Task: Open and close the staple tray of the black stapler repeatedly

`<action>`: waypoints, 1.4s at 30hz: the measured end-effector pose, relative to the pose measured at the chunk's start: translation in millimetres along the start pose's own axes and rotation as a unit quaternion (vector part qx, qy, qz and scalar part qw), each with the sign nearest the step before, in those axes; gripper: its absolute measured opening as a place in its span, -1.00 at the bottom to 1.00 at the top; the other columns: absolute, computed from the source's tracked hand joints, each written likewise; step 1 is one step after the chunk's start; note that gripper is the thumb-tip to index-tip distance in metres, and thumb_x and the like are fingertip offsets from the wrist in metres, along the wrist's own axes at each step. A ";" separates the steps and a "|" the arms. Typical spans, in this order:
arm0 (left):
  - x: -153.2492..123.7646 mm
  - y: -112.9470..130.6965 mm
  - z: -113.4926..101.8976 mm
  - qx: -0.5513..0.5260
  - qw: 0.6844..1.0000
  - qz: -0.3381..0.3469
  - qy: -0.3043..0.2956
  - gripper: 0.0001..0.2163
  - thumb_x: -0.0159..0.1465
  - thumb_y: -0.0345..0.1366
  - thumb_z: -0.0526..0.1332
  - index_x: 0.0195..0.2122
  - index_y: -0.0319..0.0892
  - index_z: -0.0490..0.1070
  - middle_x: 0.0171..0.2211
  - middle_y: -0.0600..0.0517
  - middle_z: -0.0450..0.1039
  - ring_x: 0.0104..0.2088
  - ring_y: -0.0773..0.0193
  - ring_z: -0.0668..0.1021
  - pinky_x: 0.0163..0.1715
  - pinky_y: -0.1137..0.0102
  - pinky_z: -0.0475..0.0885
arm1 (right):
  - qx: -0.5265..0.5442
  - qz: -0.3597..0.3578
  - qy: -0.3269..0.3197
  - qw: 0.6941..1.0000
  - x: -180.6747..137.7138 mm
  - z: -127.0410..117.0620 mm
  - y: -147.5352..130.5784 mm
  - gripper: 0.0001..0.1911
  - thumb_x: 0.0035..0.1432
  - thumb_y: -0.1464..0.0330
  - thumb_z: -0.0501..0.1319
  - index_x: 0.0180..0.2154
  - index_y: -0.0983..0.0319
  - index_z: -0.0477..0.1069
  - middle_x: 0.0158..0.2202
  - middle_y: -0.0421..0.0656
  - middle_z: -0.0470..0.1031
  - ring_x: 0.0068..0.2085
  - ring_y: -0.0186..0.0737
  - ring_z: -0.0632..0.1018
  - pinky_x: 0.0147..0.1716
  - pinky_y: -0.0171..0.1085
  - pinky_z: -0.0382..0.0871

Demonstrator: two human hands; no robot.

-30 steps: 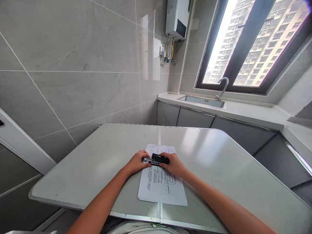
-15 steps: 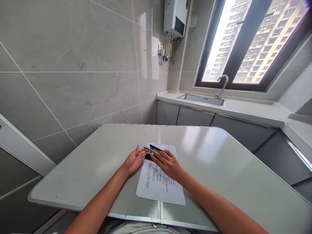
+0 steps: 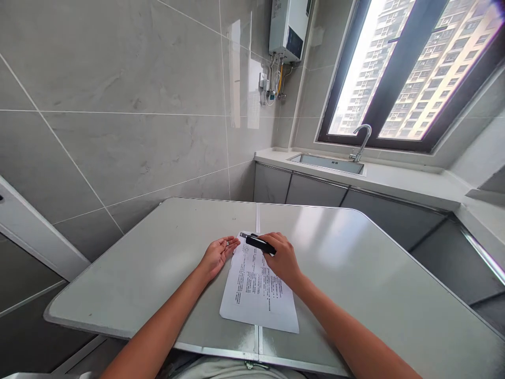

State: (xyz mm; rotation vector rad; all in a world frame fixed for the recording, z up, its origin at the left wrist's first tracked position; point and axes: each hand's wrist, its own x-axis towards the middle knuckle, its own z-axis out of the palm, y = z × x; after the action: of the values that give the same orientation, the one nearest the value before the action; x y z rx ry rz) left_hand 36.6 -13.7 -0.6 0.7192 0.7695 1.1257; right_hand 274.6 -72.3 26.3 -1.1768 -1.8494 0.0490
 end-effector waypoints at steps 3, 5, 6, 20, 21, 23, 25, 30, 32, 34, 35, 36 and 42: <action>-0.9 1.8 0.4 0.049 0.996 0.067 0.035 -0.84 0.37 -0.31 0.30 -0.12 -0.30 0.55 -0.18 -0.15 0.59 -0.23 0.27 0.66 -0.07 0.34 0.58 | 0.128 0.156 -0.072 0.977 -3.3 -6.2 2.5 -0.65 0.02 0.50 0.32 -0.11 0.14 0.56 -0.18 -0.18 0.65 -0.17 -0.09 0.61 -0.13 -0.14 0.46; -2.6 3.5 0.8 0.082 0.990 0.106 0.037 -0.75 0.30 -0.20 0.39 -0.11 -0.26 0.55 -0.29 -0.04 0.54 -0.37 0.35 0.59 -0.26 0.42 0.55 | 0.172 0.202 -0.119 0.957 -7.5 -7.9 6.4 -0.64 -0.04 0.46 0.37 -0.12 0.14 0.56 -0.18 -0.19 0.64 -0.17 -0.09 0.61 -0.13 -0.17 0.45; -3.8 4.4 1.3 0.097 0.987 0.121 0.033 -0.71 0.26 -0.15 0.42 -0.11 -0.25 0.56 -0.34 0.01 0.50 -0.43 0.39 0.54 -0.35 0.45 0.51 | 0.184 0.213 -0.139 0.950 -9.4 -8.1 8.8 -0.63 -0.05 0.45 0.38 -0.13 0.15 0.56 -0.19 -0.20 0.64 -0.17 -0.10 0.60 -0.13 -0.17 0.44; -14.9 7.9 11.6 0.170 0.975 0.119 -0.082 -0.56 0.29 -0.05 0.35 0.12 -0.16 0.51 -0.24 -0.01 0.52 -0.60 0.48 0.39 -0.57 0.44 0.34 | 0.164 0.147 -0.255 0.941 -11.1 -10.2 39.3 -0.65 -0.06 0.41 0.38 -0.15 0.17 0.48 -0.23 -0.23 0.56 -0.22 -0.16 0.52 -0.17 -0.19 0.41; -15.2 8.3 11.6 0.181 0.973 0.118 -0.083 -0.59 0.29 -0.04 0.35 0.07 -0.17 0.52 -0.22 -0.04 0.55 -0.61 0.47 0.40 -0.57 0.43 0.34 | 0.161 0.138 -0.263 0.941 -9.9 -12.9 39.8 -0.63 -0.05 0.40 0.40 -0.14 0.16 0.49 -0.22 -0.22 0.57 -0.21 -0.15 0.53 -0.16 -0.18 0.42; -15.6 8.5 11.5 0.195 0.969 0.118 -0.091 -0.62 0.28 -0.02 0.35 -0.06 -0.21 0.55 -0.20 -0.09 0.58 -0.60 0.44 0.44 -0.57 0.42 0.34 | 0.157 0.121 -0.276 0.940 -5.5 -20.0 37.5 -0.61 -0.02 0.34 0.44 -0.09 0.15 0.51 -0.17 -0.19 0.58 -0.17 -0.12 0.55 -0.16 -0.16 0.44; -16.1 7.8 11.0 0.205 0.965 0.123 -0.106 -0.64 0.27 0.00 0.37 -0.12 -0.21 0.56 -0.22 -0.09 0.59 -0.58 0.42 0.45 -0.55 0.42 0.33 | 0.152 0.101 -0.246 0.952 1.4 -26.8 29.1 -0.65 0.08 0.24 0.43 -0.08 0.13 0.54 -0.11 -0.15 0.57 -0.12 -0.11 0.56 -0.17 -0.16 0.46; -20.1 7.3 9.4 0.224 0.949 0.162 -0.154 -0.71 0.19 -0.05 0.46 -0.23 -0.17 0.62 -0.30 0.03 0.43 -0.51 0.45 0.32 -0.52 0.46 0.21 | 0.104 -0.036 -0.111 0.988 19.0 -21.3 -12.7 -0.81 0.25 0.30 0.37 -0.08 0.06 0.58 -0.13 -0.12 0.51 -0.08 -0.10 0.51 -0.06 -0.09 0.47; -22.4 9.2 9.9 0.225 0.942 0.176 -0.176 -0.73 0.18 -0.07 0.47 -0.29 -0.18 0.65 -0.27 0.00 0.38 -0.41 0.40 0.35 -0.41 0.44 0.28 | 0.085 -0.100 -0.122 0.984 24.1 -9.7 -26.6 -0.74 0.25 0.35 0.38 -0.02 0.02 0.58 -0.12 -0.12 0.51 -0.10 -0.11 0.49 -0.08 -0.10 0.48; -24.1 11.3 10.6 0.224 0.938 0.177 -0.198 -0.76 0.18 -0.09 0.48 -0.33 -0.18 0.67 -0.25 -0.02 0.34 -0.30 0.31 0.40 -0.28 0.39 0.35 | 0.067 -0.154 -0.141 0.976 29.0 2.0 -33.7 -0.73 0.26 0.40 0.37 -0.02 0.01 0.59 -0.14 -0.12 0.50 -0.13 -0.13 0.47 -0.11 -0.13 0.48; -24.5 11.9 10.8 0.223 0.937 0.173 -0.207 -0.76 0.17 -0.10 0.48 -0.34 -0.18 0.67 -0.24 -0.03 0.33 -0.26 0.28 0.42 -0.23 0.37 0.36 | 0.060 -0.174 -0.146 0.972 31.2 6.7 -35.1 -0.74 0.27 0.43 0.35 -0.04 0.02 0.60 -0.15 -0.12 0.50 -0.14 -0.14 0.47 -0.13 -0.14 0.48; -24.6 12.1 10.9 0.223 0.936 0.170 -0.213 -0.76 0.17 -0.10 0.48 -0.34 -0.18 0.67 -0.24 -0.04 0.32 -0.24 0.26 0.43 -0.22 0.36 0.37 | 0.055 -0.188 -0.147 0.970 33.0 10.2 -35.4 -0.77 0.28 0.45 0.33 -0.08 0.03 0.61 -0.17 -0.13 0.50 -0.16 -0.16 0.46 -0.14 -0.16 0.47; -22.1 7.3 9.6 0.225 0.943 0.149 -0.194 -0.54 0.18 0.12 0.40 -0.14 -0.19 0.60 -0.32 0.03 0.33 -0.50 0.43 0.27 -0.53 0.46 0.20 | 0.079 -0.169 -0.113 0.976 30.2 10.3 -30.9 -0.84 0.36 0.39 0.26 -0.13 0.07 0.62 -0.24 -0.13 0.52 -0.19 -0.18 0.50 -0.18 -0.19 0.47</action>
State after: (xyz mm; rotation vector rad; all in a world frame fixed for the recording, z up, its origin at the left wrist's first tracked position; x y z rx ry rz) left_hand 35.5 -33.9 14.3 1.4372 0.5929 1.0354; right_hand 242.0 -62.7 54.9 -0.7600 -2.1811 0.1395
